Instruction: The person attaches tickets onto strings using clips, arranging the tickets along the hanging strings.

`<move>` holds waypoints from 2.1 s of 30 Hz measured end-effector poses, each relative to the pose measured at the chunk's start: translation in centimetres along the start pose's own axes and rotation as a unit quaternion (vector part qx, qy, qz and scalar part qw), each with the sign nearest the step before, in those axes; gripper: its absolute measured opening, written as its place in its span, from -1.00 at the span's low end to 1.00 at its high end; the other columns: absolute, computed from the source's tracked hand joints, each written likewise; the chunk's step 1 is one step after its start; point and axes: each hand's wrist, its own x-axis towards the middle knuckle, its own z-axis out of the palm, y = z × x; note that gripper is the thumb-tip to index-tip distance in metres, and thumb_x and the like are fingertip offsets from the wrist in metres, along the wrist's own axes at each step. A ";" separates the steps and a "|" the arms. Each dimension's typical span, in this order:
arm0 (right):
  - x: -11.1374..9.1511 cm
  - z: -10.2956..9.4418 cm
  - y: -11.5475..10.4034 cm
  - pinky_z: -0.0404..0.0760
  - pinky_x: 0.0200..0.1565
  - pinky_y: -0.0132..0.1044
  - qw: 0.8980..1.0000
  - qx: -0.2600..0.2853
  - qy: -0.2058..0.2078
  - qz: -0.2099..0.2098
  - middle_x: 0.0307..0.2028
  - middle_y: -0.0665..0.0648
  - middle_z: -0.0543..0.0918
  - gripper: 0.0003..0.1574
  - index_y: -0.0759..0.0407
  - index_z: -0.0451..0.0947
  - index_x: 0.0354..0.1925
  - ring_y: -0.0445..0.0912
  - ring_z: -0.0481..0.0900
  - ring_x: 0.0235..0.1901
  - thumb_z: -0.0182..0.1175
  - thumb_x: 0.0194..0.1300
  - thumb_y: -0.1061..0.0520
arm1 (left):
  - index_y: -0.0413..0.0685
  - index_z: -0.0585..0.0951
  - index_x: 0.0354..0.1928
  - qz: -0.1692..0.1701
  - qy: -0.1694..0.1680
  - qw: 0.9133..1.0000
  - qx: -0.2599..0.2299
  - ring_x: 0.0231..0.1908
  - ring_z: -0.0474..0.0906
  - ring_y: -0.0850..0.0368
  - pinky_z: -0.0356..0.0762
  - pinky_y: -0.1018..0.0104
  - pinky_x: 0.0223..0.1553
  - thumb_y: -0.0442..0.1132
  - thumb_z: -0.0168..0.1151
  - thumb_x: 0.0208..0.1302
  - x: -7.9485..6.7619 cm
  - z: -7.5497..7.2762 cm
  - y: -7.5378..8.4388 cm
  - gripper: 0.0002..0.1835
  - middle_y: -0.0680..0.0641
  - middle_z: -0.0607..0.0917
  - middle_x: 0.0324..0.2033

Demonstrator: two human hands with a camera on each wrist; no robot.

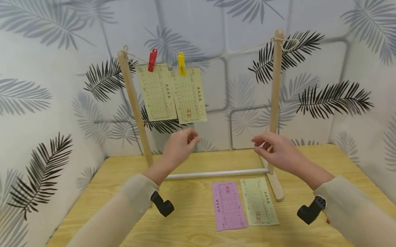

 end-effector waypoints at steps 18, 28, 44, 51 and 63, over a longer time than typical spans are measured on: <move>-5.2 -0.7 1.8 0.53 -0.45 -0.37 0.999 -0.006 -0.011 0.043 -0.29 0.08 0.63 -0.75 0.27 0.58 -0.12 -0.29 0.50 -0.40 0.24 0.18 0.31 | -0.06 0.58 -0.23 0.000 -0.032 0.999 -0.026 -0.53 0.48 0.25 0.41 0.39 -0.56 -0.09 0.18 0.29 -1.1 4.3 -0.8 -0.81 0.06 0.62 -0.44; -8.2 -0.8 2.3 0.53 -0.46 -0.37 0.995 -0.002 -0.024 0.097 -0.29 0.07 0.63 -0.75 0.26 0.56 -0.09 -0.32 0.50 -0.40 0.22 0.23 0.24 | -0.07 0.61 -0.16 -0.023 -0.060 0.998 -0.018 -0.44 0.53 0.24 0.46 0.36 -0.48 -0.10 0.20 0.27 -2.0 6.5 -1.3 -0.78 0.03 0.65 -0.34; -11.7 -0.8 3.5 0.53 -0.46 -0.38 0.988 0.001 -0.043 0.148 -0.31 0.02 0.63 -0.73 0.26 0.56 -0.08 -0.36 0.49 -0.41 0.23 0.22 0.23 | -0.12 0.60 -0.20 -0.040 -0.077 0.996 -0.025 -0.43 0.50 0.21 0.45 0.35 -0.45 -0.13 0.23 0.25 -3.0 8.8 -2.0 -0.79 0.03 0.61 -0.39; -13.9 -1.2 4.5 0.54 -0.44 -0.36 0.979 0.025 -0.062 0.194 -0.27 0.04 0.63 -0.71 0.27 0.54 -0.06 -0.35 0.51 -0.39 0.20 0.26 0.17 | -0.11 0.60 -0.23 -0.045 -0.085 0.995 -0.037 -0.45 0.49 0.22 0.43 0.36 -0.48 -0.15 0.23 0.24 -3.5 10.6 -2.3 -0.81 0.05 0.60 -0.44; -17.6 -2.0 5.6 0.51 -0.46 -0.36 0.953 -0.033 -0.105 0.282 -0.20 0.22 0.63 -0.60 0.40 0.51 -0.03 -0.30 0.52 -0.45 0.17 0.29 0.11 | -0.15 0.60 -0.24 -0.071 -0.095 0.991 -0.064 -0.47 0.47 0.23 0.44 0.36 -0.47 -0.20 0.24 0.23 -4.6 13.1 -3.0 -0.83 0.04 0.60 -0.45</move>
